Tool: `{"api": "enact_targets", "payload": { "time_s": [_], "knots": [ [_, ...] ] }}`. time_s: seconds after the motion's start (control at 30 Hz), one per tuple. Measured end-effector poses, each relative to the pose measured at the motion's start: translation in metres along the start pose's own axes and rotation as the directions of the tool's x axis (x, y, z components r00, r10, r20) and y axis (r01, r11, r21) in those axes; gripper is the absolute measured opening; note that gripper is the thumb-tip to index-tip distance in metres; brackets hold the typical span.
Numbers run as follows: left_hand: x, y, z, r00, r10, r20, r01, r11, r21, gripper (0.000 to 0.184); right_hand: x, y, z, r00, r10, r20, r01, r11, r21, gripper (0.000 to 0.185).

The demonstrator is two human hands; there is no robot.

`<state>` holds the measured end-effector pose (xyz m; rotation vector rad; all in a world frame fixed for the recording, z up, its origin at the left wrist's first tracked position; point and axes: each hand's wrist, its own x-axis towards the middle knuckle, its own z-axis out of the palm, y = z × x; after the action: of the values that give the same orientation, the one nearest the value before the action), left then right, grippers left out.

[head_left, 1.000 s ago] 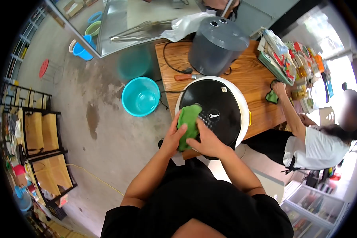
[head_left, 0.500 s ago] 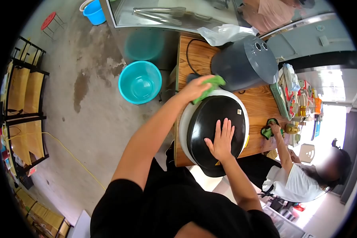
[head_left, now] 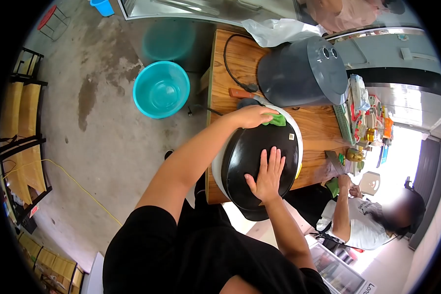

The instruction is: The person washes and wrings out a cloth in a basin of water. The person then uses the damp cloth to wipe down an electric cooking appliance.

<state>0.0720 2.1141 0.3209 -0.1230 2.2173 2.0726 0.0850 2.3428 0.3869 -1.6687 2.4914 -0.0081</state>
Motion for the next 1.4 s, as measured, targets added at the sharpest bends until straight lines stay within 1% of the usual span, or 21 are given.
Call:
{"api": "enact_targets", "payload": {
  "time_s": [0.07, 0.1, 0.13, 0.2, 0.27, 0.33, 0.5, 0.57, 0.67, 0.73, 0.8, 0.9, 0.97, 1.0, 1.07, 1.13, 1.2, 1.27, 1.33, 1.37, 1.4],
  "knots": [
    [-0.015, -0.004, 0.004, 0.989, 0.043, -0.141, -0.056, 0.995, -0.084, 0.036, 0.001, 0.000, 0.000, 1.000, -0.007, 0.021, 0.007, 1.000, -0.007, 0.083],
    [-0.024, -0.006, 0.006, 0.978, 0.096, -0.188, -0.112, 0.991, -0.074, 0.036, 0.001, 0.001, 0.001, 1.000, -0.016, 0.007, 0.016, 1.000, -0.007, 0.083],
    [-0.034, -0.006, 0.011, 0.978, 0.095, -0.186, -0.110, 0.991, -0.075, 0.036, 0.000, 0.001, 0.001, 1.000, -0.024, -0.006, 0.024, 1.000, -0.006, 0.083],
    [-0.055, -0.005, 0.024, 0.919, 0.113, -0.378, -0.079, 0.991, 0.106, 0.037, -0.001, 0.001, 0.002, 0.999, -0.031, -0.012, 0.031, 1.000, 0.001, 0.083],
    [-0.071, -0.003, 0.036, 0.908, 0.093, -0.409, -0.068, 0.995, 0.075, 0.038, -0.001, 0.000, 0.001, 0.999, -0.041, -0.025, 0.041, 0.999, 0.008, 0.082],
    [-0.081, -0.004, 0.045, 0.842, 0.106, -0.529, -0.080, 0.994, 0.071, 0.037, -0.001, 0.000, 0.000, 0.999, -0.052, 0.002, 0.052, 0.999, -0.003, 0.082],
    [-0.111, -0.002, 0.067, 0.780, 0.120, -0.614, -0.054, 0.991, 0.125, 0.037, -0.003, 0.000, 0.001, 0.998, -0.065, 0.000, 0.065, 0.998, 0.000, 0.082],
    [-0.125, -0.001, 0.080, 0.712, 0.135, -0.689, -0.029, 0.986, 0.162, 0.035, -0.003, 0.000, 0.001, 0.998, -0.065, -0.007, 0.065, 0.998, 0.008, 0.082],
    [-0.152, 0.004, 0.107, 0.674, 0.120, -0.729, 0.028, 0.982, 0.188, 0.034, -0.002, -0.001, 0.001, 0.998, -0.063, -0.003, 0.063, 0.998, 0.005, 0.083],
    [-0.172, 0.003, 0.135, 0.666, 0.092, -0.740, 0.067, 0.981, 0.181, 0.033, -0.002, -0.001, 0.000, 0.998, -0.058, -0.005, 0.058, 0.998, 0.013, 0.083],
    [-0.191, -0.003, 0.160, 0.690, 0.063, -0.721, 0.067, 0.986, 0.150, 0.031, -0.003, -0.001, 0.000, 0.998, -0.064, -0.008, 0.064, 0.998, 0.017, 0.083],
    [-0.190, -0.005, 0.162, 0.691, 0.065, -0.720, 0.056, 0.988, 0.143, 0.030, -0.003, -0.002, 0.000, 0.997, -0.076, -0.004, 0.076, 0.997, 0.016, 0.081],
    [-0.167, -0.007, 0.141, 0.670, 0.139, -0.729, -0.076, 0.990, 0.119, 0.028, -0.002, 0.000, 0.002, 0.997, -0.066, -0.026, 0.066, 0.998, 0.006, 0.081],
    [-0.157, -0.008, 0.131, 0.700, 0.118, -0.705, -0.082, 0.993, 0.085, 0.027, -0.001, 0.001, 0.003, 0.998, -0.054, -0.046, 0.054, 0.999, -0.002, 0.080],
    [-0.133, -0.008, 0.108, 0.780, 0.049, -0.623, -0.060, 0.998, 0.003, 0.027, 0.006, 0.005, 0.007, 0.995, 0.047, -0.084, -0.051, 0.997, -0.053, 0.078],
    [-0.108, -0.013, 0.087, 0.836, 0.100, -0.540, -0.140, 0.990, -0.033, 0.027, 0.012, 0.013, 0.013, 0.984, 0.140, -0.114, -0.148, 0.987, -0.061, 0.077],
    [-0.076, -0.031, 0.069, 0.913, 0.100, -0.396, -0.119, 0.993, -0.023, 0.028, 0.016, 0.017, 0.014, 0.976, 0.181, -0.119, -0.190, 0.980, -0.067, 0.076],
    [-0.057, -0.024, 0.050, 0.923, 0.198, -0.329, -0.274, 0.940, -0.204, 0.024, 0.019, 0.021, 0.016, 0.965, 0.229, -0.130, -0.240, 0.968, -0.070, 0.076],
    [-0.054, -0.020, 0.053, 0.925, 0.165, -0.343, -0.254, 0.938, -0.234, 0.023, 0.020, 0.022, 0.017, 0.958, 0.253, -0.133, -0.266, 0.960, -0.084, 0.076],
    [-0.061, -0.015, 0.058, 0.908, 0.176, -0.381, -0.243, 0.960, -0.136, 0.028, 0.021, 0.022, 0.017, 0.954, 0.267, -0.138, -0.279, 0.957, -0.083, 0.076],
    [-0.068, -0.011, 0.068, 0.910, 0.174, -0.377, -0.241, 0.961, -0.137, 0.028, 0.021, 0.022, 0.017, 0.949, 0.280, -0.144, -0.293, 0.953, -0.078, 0.076]
  ]
}}
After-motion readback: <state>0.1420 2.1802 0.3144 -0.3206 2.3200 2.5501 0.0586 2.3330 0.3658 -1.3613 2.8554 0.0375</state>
